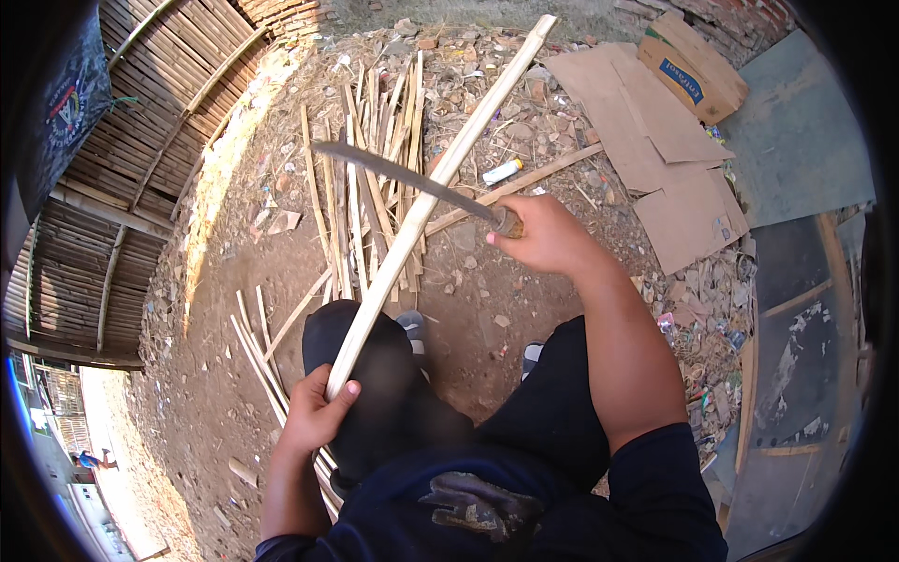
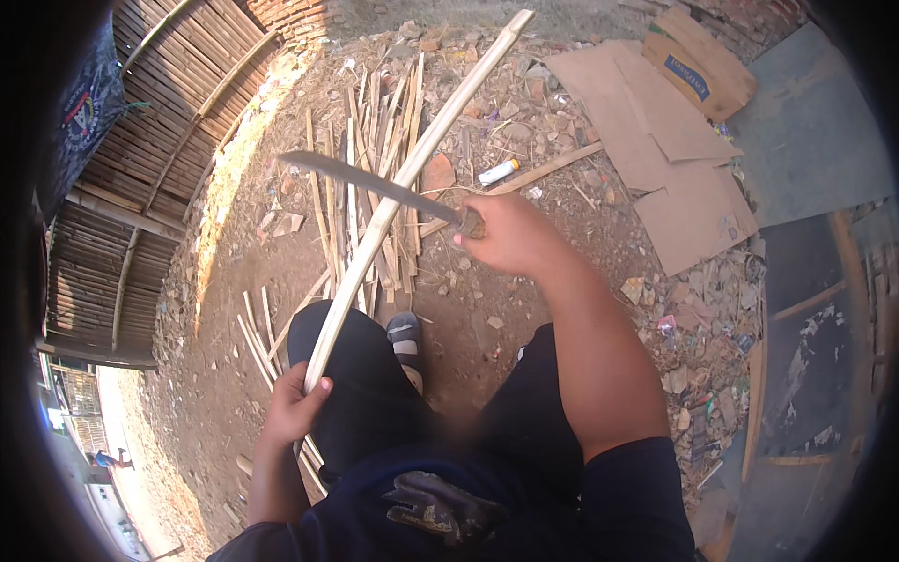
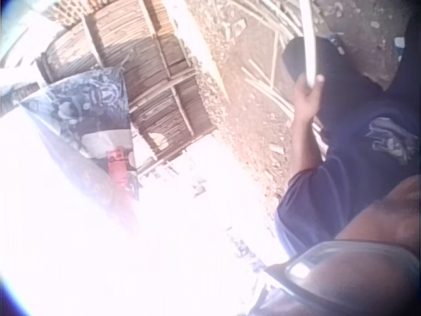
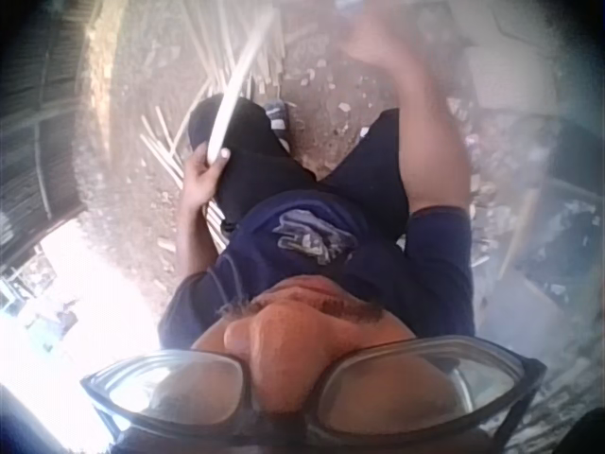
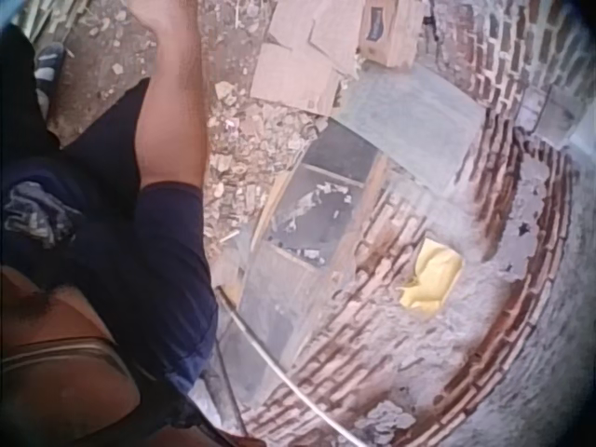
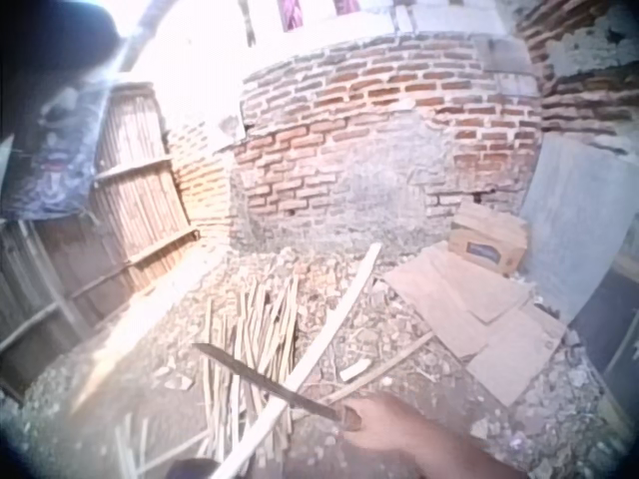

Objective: The person is using a blade to shave the outer layer off a bamboo stick, working down the length of the stick.

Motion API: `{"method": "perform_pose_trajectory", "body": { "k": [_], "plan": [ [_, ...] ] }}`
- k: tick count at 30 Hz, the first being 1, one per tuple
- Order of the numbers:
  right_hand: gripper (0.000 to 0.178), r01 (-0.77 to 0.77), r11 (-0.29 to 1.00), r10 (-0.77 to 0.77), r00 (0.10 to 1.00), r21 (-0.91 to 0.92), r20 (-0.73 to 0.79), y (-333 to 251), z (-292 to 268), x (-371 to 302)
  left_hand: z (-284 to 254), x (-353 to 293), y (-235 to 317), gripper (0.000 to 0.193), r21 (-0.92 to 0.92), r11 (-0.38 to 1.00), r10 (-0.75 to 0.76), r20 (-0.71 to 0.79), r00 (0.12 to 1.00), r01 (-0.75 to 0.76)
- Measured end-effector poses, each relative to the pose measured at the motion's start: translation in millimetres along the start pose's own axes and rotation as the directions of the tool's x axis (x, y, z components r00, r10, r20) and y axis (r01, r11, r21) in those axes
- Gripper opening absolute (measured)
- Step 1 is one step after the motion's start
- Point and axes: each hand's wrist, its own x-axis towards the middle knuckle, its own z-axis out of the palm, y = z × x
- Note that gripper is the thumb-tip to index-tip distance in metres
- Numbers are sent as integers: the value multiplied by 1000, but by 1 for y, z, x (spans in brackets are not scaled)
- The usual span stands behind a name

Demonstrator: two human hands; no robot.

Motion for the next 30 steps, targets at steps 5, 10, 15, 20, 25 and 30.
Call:
{"method": "perform_pose_trajectory", "body": {
  "k": [5,10,15,20,25,30],
  "plan": [
    [35,339,927,-271,903,-163,335,-41,23,-21,0,0,1,33,63,998,10,5,1000,-10],
    [42,110,992,-120,977,65,175,8,-1,2,-1,-1,-1,35,50,996,77,2,997,-77],
    [44,-184,961,219,963,206,-159,29,-18,3,-2,0,-2,33,-21,1000,4,-3,1000,-4],
    [39,50,996,-44,995,-71,86,-11,-1,-8,1,1,-2,33,-5,1000,-31,-6,1000,31],
    [40,411,887,-343,891,-210,297,-34,21,-23,-1,0,2,33,94,995,20,21,1000,-22],
    [53,-93,992,85,992,83,93,13,-12,5,-7,0,-2,33,12,1000,-20,32,999,20]
  ]
}}
